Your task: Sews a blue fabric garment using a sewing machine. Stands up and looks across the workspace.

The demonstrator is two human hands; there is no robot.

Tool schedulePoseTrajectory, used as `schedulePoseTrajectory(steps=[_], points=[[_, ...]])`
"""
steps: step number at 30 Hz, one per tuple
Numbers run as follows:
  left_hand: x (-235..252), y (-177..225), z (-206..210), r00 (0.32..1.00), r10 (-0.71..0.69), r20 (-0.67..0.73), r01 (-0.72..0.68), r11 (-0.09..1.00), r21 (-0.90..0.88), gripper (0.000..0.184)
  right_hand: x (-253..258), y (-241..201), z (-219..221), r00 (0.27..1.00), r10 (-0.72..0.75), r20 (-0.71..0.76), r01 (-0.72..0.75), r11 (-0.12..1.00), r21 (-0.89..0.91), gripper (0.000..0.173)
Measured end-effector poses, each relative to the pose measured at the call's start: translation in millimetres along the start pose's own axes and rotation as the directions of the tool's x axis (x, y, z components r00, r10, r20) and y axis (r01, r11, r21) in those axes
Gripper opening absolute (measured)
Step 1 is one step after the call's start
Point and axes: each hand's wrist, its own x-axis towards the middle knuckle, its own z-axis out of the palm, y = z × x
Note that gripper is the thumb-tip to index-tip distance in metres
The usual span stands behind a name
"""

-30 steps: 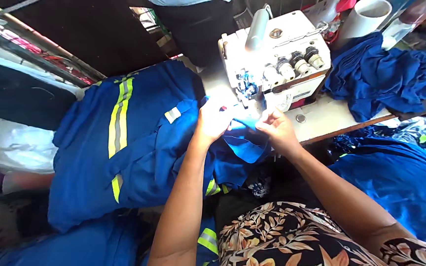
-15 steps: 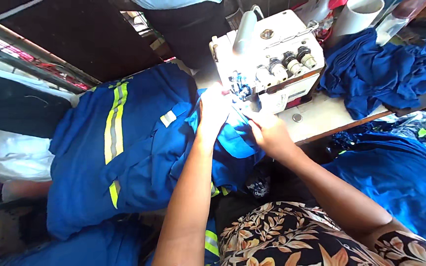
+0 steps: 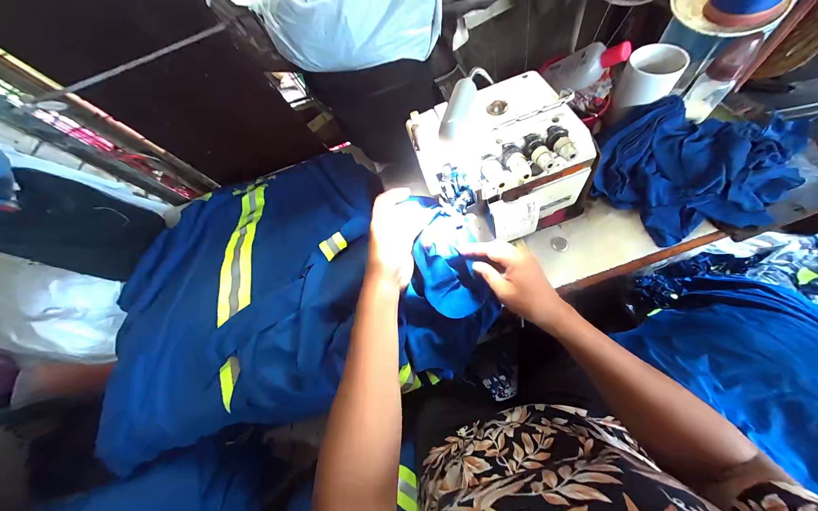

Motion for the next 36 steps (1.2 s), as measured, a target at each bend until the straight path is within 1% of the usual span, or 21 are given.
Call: schedulePoseTrajectory(steps=[2, 5, 7, 9, 11, 12, 15, 16, 18, 20, 22, 24, 26, 28, 30, 31, 32, 33, 34, 35, 36], points=[[-62, 4, -1, 0.994, -0.096, -0.058, 0.075, 0.954, -0.29, 0.034, -13, 14, -4, 0.994, -0.086, 0.071, 0.082, 0.995, 0.056, 0.03], [-157, -5, 18, 0.947, -0.319, -0.039, 0.258, 0.826, -0.501, 0.03, -39, 31, -5, 0.948, -0.285, 0.139, 0.279, 0.958, 0.059, 0.036], [-188, -13, 36, 0.878, -0.478, 0.027, 0.393, 0.688, -0.611, 0.023, -54, 36, -4, 0.915, -0.396, 0.073, 0.389, 0.916, 0.099, 0.025], [-190, -16, 41, 0.84, -0.536, 0.086, 0.45, 0.599, -0.663, 0.017, -61, 36, -3, 0.882, -0.471, -0.016, 0.469, 0.875, 0.121, 0.015], [-178, -11, 35, 0.869, -0.475, 0.142, 0.44, 0.608, -0.66, 0.019, -63, 32, -5, 0.854, -0.517, -0.058, 0.52, 0.853, 0.056, 0.01], [-170, -8, 30, 0.902, -0.411, 0.134, 0.392, 0.647, -0.654, 0.019, -63, 29, -8, 0.846, -0.531, -0.052, 0.531, 0.847, -0.008, 0.008], [-139, -1, 13, 0.973, -0.226, -0.042, 0.154, 0.778, -0.61, 0.018, -60, 17, -20, 0.847, -0.525, 0.079, 0.531, 0.833, -0.155, 0.011], [-130, 2, 9, 0.974, -0.201, -0.103, 0.091, 0.765, -0.638, 0.019, -58, 12, -22, 0.858, -0.495, 0.136, 0.512, 0.844, -0.158, 0.015], [-117, 9, 4, 0.973, -0.198, -0.118, 0.047, 0.673, -0.738, 0.023, -52, 8, -24, 0.889, -0.425, 0.173, 0.446, 0.889, -0.105, 0.016], [-115, 12, 3, 0.979, -0.183, -0.088, 0.038, 0.589, -0.807, 0.025, -49, 7, -21, 0.933, -0.353, 0.067, 0.356, 0.933, -0.043, 0.011], [-116, 10, -2, 0.98, -0.157, -0.12, -0.011, 0.562, -0.827, 0.023, -50, 5, -17, 0.972, -0.226, -0.068, 0.23, 0.972, 0.05, 0.01], [-118, 5, -7, 0.972, -0.161, -0.171, -0.053, 0.557, -0.829, 0.023, -52, 2, -15, 0.99, -0.099, -0.102, 0.108, 0.99, 0.093, 0.021], [-123, 1, -12, 0.978, -0.146, -0.148, -0.036, 0.583, -0.812, 0.019, -51, -1, -14, 0.994, -0.097, -0.043, 0.096, 0.995, -0.033, 0.035], [-128, -1, -19, 0.999, -0.037, 0.018, 0.038, 0.667, -0.744, 0.012, -51, -5, -15, 0.97, -0.23, 0.085, 0.243, 0.948, -0.207, 0.028], [-126, -1, -25, 0.972, 0.052, 0.231, 0.097, 0.803, -0.588, 0.012, -59, -16, -18, 0.914, -0.332, 0.233, 0.387, 0.885, -0.257, 0.019], [-123, -3, -24, 0.964, 0.086, 0.251, 0.04, 0.888, -0.459, 0.015, -65, -23, -20, 0.885, -0.361, 0.295, 0.431, 0.873, -0.226, 0.019], [-119, -9, -21, 0.967, 0.147, 0.206, -0.093, 0.963, -0.252, 0.017, -73, -29, -20, 0.864, -0.37, 0.342, 0.443, 0.881, -0.164, 0.021], [-113, -18, -17, 0.955, 0.251, 0.157, -0.261, 0.964, 0.048, 0.019, -83, -34, -21, 0.855, -0.36, 0.373, 0.419, 0.903, -0.089, 0.023], [-107, -30, -16, 0.918, 0.362, 0.163, -0.397, 0.84, 0.37, 0.021, -94, -40, -20, 0.865, -0.329, 0.38, 0.363, 0.931, -0.02, 0.026], [-100, -40, -17, 0.878, 0.424, 0.223, -0.464, 0.638, 0.614, 0.023, -105, -45, -19, 0.889, -0.278, 0.364, 0.284, 0.958, 0.039, 0.029], [-95, -45, -22, 0.873, 0.403, 0.274, -0.452, 0.458, 0.765, 0.026, -116, -51, -17, 0.917, -0.214, 0.337, 0.194, 0.977, 0.091, 0.032]])
